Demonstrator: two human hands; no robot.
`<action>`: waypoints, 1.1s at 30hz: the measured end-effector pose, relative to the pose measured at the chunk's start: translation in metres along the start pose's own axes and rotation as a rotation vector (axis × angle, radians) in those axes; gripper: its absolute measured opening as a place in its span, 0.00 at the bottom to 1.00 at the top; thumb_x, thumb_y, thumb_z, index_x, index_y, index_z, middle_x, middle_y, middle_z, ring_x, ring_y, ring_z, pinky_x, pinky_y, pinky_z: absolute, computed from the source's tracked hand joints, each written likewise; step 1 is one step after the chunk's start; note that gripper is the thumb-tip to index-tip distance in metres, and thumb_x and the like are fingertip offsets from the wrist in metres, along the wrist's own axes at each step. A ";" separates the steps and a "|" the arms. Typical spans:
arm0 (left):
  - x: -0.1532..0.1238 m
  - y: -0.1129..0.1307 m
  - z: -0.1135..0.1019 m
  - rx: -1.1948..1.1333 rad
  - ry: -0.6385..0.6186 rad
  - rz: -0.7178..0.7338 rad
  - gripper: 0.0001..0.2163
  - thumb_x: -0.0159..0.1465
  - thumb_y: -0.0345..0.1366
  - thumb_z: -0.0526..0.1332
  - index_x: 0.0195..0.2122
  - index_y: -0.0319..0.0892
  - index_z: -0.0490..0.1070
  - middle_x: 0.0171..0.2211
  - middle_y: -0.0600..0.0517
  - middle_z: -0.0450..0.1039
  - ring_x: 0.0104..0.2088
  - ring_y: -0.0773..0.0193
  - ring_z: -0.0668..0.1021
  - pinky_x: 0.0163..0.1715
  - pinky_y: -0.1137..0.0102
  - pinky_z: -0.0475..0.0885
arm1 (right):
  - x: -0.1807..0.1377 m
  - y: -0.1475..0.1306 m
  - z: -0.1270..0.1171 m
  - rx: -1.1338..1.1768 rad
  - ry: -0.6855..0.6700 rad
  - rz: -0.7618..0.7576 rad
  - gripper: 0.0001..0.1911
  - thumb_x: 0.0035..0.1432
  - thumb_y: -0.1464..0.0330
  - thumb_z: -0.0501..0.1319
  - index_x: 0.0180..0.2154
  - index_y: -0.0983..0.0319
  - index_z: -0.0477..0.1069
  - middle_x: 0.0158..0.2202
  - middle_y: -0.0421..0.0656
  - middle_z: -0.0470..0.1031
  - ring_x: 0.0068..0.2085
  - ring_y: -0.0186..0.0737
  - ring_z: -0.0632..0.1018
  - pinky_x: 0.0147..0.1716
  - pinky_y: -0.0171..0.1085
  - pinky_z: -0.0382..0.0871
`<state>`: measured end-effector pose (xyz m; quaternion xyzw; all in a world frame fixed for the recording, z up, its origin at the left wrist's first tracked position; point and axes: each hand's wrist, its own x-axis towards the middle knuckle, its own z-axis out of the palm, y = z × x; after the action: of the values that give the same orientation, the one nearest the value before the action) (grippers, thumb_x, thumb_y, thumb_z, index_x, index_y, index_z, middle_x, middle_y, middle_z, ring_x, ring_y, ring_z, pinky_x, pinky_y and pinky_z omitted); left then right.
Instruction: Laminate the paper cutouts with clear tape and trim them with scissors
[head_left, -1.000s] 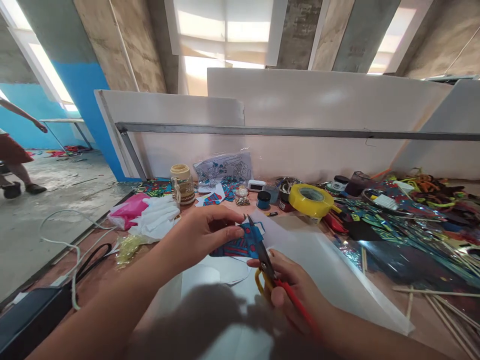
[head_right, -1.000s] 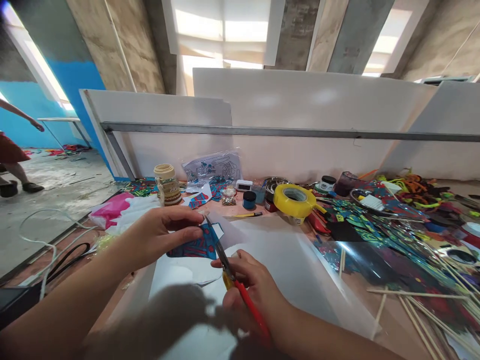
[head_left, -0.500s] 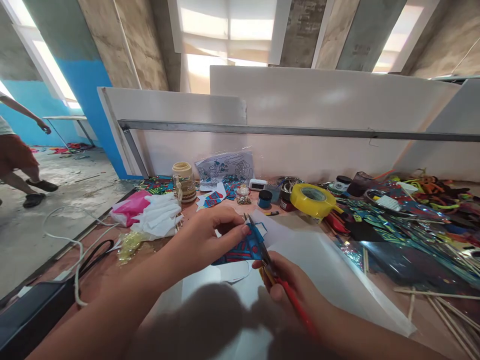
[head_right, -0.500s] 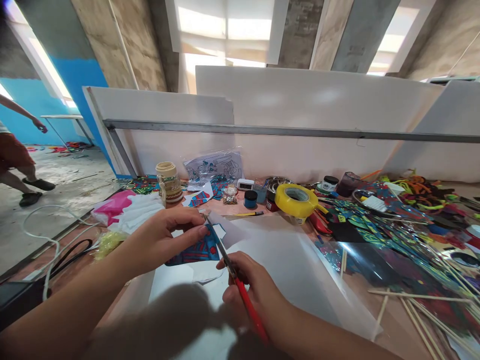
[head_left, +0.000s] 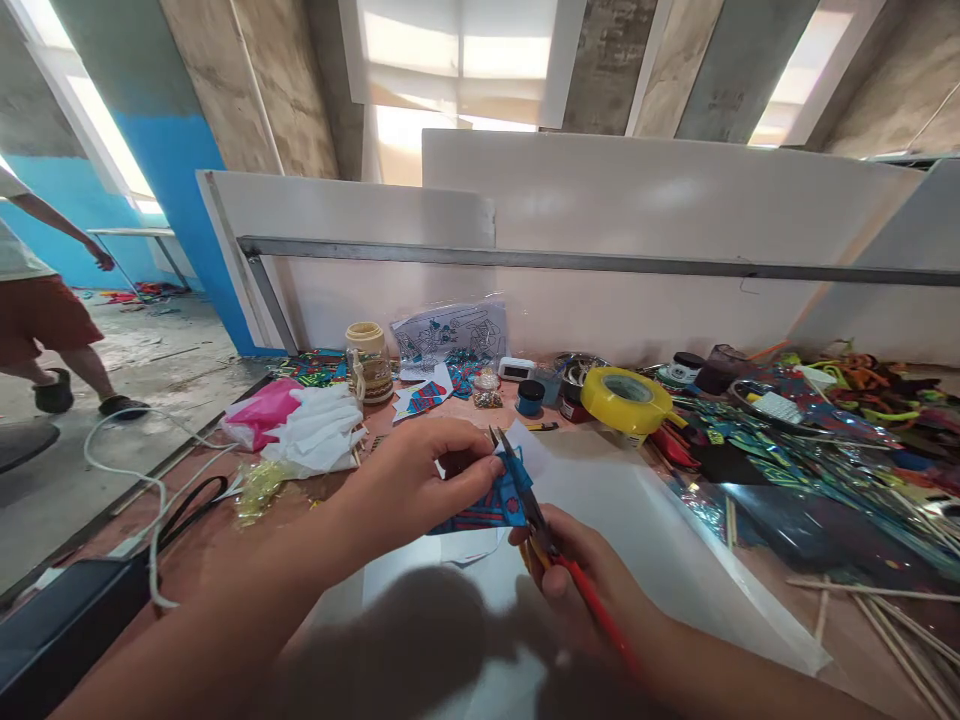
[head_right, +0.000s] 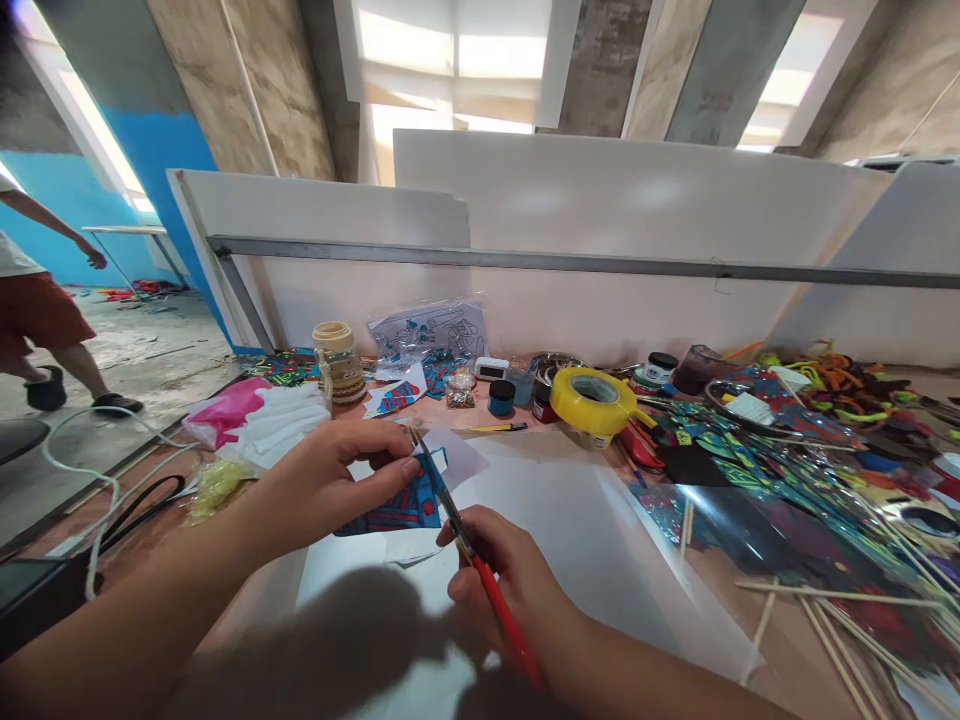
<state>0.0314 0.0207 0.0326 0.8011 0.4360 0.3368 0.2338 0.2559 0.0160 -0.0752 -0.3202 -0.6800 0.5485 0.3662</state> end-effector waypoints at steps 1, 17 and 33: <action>0.000 -0.001 0.000 0.006 -0.001 0.006 0.13 0.67 0.35 0.57 0.24 0.41 0.69 0.23 0.57 0.66 0.27 0.68 0.68 0.28 0.73 0.62 | 0.000 -0.001 0.000 0.003 -0.009 0.010 0.35 0.51 0.35 0.63 0.40 0.60 0.72 0.29 0.39 0.66 0.29 0.38 0.62 0.28 0.36 0.56; -0.001 -0.001 0.001 -0.041 -0.002 -0.019 0.13 0.66 0.36 0.57 0.24 0.41 0.69 0.22 0.57 0.65 0.26 0.68 0.67 0.27 0.73 0.63 | 0.001 0.003 0.001 -0.021 -0.047 -0.053 0.38 0.54 0.32 0.57 0.43 0.60 0.70 0.27 0.35 0.59 0.26 0.34 0.58 0.24 0.35 0.52; 0.001 -0.003 0.003 -0.037 -0.018 -0.019 0.13 0.67 0.36 0.56 0.24 0.42 0.66 0.22 0.57 0.64 0.26 0.68 0.66 0.27 0.73 0.62 | -0.002 -0.009 0.004 -0.020 0.005 -0.012 0.38 0.51 0.32 0.58 0.40 0.60 0.73 0.29 0.40 0.67 0.28 0.38 0.64 0.27 0.37 0.58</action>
<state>0.0324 0.0228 0.0287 0.7954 0.4351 0.3356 0.2557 0.2537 0.0108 -0.0676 -0.3209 -0.6866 0.5387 0.3680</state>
